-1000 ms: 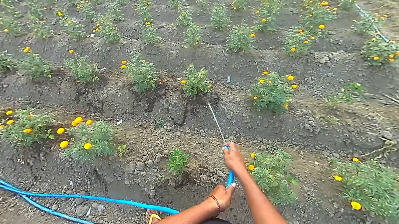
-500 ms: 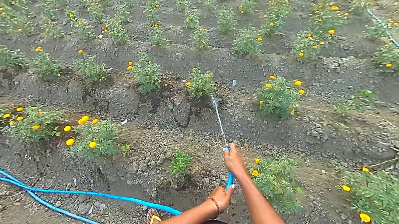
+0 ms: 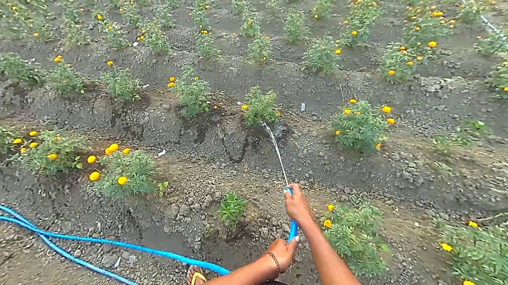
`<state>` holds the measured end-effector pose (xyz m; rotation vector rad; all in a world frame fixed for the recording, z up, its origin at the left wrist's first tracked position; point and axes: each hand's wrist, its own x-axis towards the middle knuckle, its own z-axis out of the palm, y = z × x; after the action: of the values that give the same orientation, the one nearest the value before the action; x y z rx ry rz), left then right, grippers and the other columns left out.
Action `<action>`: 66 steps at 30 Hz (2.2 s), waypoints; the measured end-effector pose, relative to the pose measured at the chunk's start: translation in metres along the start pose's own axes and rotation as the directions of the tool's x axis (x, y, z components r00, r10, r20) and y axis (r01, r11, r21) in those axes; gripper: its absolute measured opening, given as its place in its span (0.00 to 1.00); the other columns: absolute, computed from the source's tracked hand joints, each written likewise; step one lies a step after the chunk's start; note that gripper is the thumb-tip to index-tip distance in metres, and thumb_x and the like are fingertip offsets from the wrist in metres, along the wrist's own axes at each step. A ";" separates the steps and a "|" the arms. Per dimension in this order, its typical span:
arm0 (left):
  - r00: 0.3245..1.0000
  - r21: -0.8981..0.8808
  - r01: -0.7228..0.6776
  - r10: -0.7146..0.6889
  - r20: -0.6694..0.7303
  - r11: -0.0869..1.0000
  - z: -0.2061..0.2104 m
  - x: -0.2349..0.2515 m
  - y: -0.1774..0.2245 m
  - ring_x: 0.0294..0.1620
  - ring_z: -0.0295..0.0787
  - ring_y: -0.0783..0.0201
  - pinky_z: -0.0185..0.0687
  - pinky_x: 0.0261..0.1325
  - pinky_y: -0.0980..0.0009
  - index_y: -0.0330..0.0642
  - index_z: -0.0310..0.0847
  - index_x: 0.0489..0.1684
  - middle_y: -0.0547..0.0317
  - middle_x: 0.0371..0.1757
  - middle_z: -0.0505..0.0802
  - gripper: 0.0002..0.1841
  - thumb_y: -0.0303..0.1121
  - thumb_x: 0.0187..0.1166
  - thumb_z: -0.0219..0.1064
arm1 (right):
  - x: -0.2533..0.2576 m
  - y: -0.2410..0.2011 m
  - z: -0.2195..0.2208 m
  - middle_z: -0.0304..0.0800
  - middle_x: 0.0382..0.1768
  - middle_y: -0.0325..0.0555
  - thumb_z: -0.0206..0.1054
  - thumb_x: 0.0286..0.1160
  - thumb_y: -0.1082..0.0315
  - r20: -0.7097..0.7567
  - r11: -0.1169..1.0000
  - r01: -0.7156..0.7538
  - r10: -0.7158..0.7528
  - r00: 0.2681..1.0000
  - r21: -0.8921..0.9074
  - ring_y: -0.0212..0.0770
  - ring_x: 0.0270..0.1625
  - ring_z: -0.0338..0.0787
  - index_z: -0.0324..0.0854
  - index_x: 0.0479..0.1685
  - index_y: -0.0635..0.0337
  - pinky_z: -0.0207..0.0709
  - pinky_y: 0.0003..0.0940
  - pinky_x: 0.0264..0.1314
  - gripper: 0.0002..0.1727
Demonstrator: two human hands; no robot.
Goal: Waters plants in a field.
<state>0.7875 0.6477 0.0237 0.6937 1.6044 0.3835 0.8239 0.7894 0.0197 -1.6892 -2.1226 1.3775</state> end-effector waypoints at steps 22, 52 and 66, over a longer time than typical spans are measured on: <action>1.000 0.025 0.007 -0.006 -0.017 1.000 0.003 0.000 0.002 0.20 0.67 0.62 0.69 0.28 0.64 0.39 0.74 0.38 0.60 0.25 0.72 0.34 0.62 0.93 0.35 | -0.001 0.000 -0.003 0.88 0.54 0.63 0.48 0.95 0.62 0.000 1.000 0.002 -0.002 1.000 0.005 0.59 0.56 0.91 0.68 0.78 0.58 0.80 0.57 0.62 0.20; 0.955 0.521 -0.243 0.107 0.277 0.818 0.070 0.018 0.080 0.41 0.81 0.48 0.77 0.51 0.48 0.28 0.79 0.46 0.40 0.42 0.83 0.37 0.57 0.95 0.36 | -0.044 0.106 -0.103 0.89 0.54 0.64 0.47 0.95 0.62 -0.391 0.927 -0.228 0.336 0.857 0.297 0.61 0.56 0.91 0.69 0.79 0.60 0.81 0.58 0.62 0.21; 0.935 0.376 -0.269 0.147 0.323 0.887 0.058 0.022 0.054 0.26 0.73 0.56 0.74 0.37 0.55 0.32 0.78 0.39 0.52 0.29 0.77 0.35 0.57 0.95 0.37 | -0.055 0.075 -0.098 0.88 0.59 0.65 0.47 0.95 0.61 -0.325 0.933 -0.286 0.345 0.881 0.217 0.61 0.62 0.90 0.66 0.82 0.60 0.79 0.58 0.67 0.23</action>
<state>0.8549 0.6946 0.0307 1.2023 1.3429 0.0840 0.9556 0.7987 0.0498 -2.0958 -1.5455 1.1551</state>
